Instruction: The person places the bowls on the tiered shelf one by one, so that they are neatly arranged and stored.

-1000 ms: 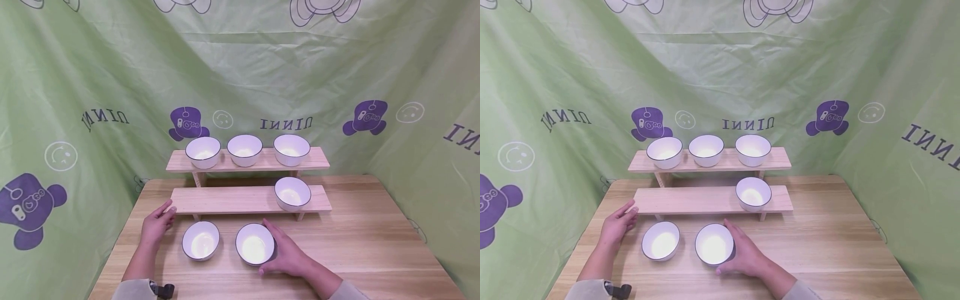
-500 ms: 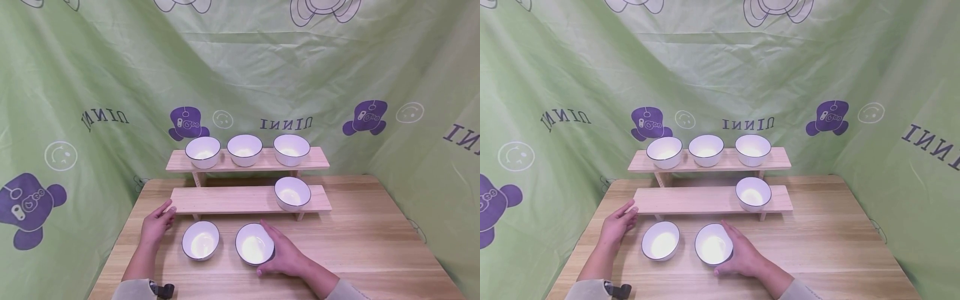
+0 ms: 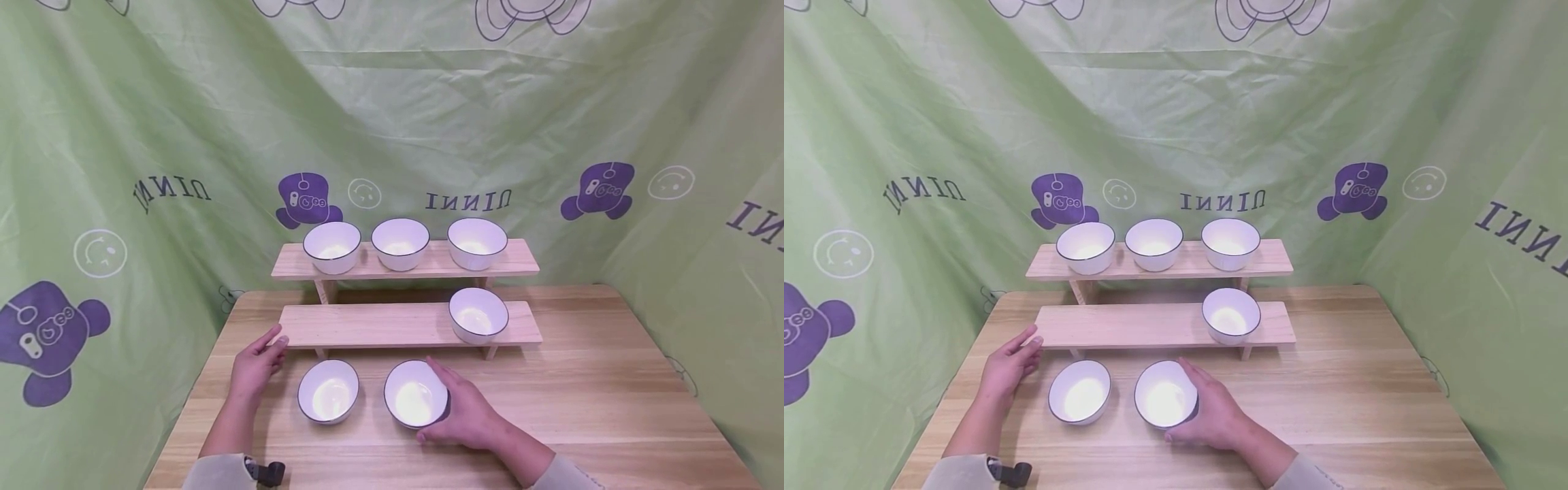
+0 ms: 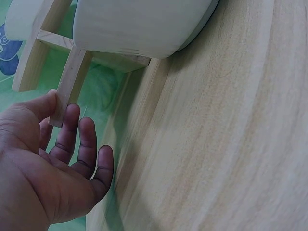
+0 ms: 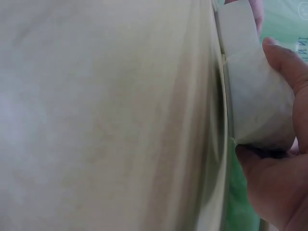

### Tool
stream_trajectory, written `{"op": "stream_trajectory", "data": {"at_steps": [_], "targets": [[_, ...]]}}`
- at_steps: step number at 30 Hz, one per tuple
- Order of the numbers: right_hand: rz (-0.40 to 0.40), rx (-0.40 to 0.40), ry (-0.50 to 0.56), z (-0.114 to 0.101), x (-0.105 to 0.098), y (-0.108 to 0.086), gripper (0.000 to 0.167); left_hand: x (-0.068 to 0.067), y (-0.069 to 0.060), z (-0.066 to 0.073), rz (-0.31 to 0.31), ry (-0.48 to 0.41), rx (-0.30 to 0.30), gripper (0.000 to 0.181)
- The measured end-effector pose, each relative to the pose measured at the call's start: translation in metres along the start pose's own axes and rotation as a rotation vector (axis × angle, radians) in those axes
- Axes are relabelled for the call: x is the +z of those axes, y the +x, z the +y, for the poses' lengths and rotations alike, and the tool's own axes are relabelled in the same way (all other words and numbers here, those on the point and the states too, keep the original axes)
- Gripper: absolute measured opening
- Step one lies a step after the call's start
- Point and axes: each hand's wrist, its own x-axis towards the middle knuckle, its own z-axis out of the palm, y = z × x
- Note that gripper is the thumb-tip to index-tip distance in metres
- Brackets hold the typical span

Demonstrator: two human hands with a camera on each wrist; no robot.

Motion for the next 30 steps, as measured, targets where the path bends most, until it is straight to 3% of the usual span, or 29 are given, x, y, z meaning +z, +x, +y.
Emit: {"op": "stream_trajectory", "data": {"at_steps": [14,23,30], "targets": [[0.109,0.010,0.036,-0.022,-0.031,0.013,0.128,0.000,0.002,-0.001,0.000,-0.009,-0.005,0.061],[0.146,-0.031,-0.009,-0.032,-0.040,0.027,0.128,0.000,0.002,-0.002,0.009,-0.003,0.000,0.063],[0.166,-0.002,-0.027,-0.040,-0.043,0.040,0.130,0.001,0.001,-0.002,0.010,0.005,-0.003,0.064]]}}
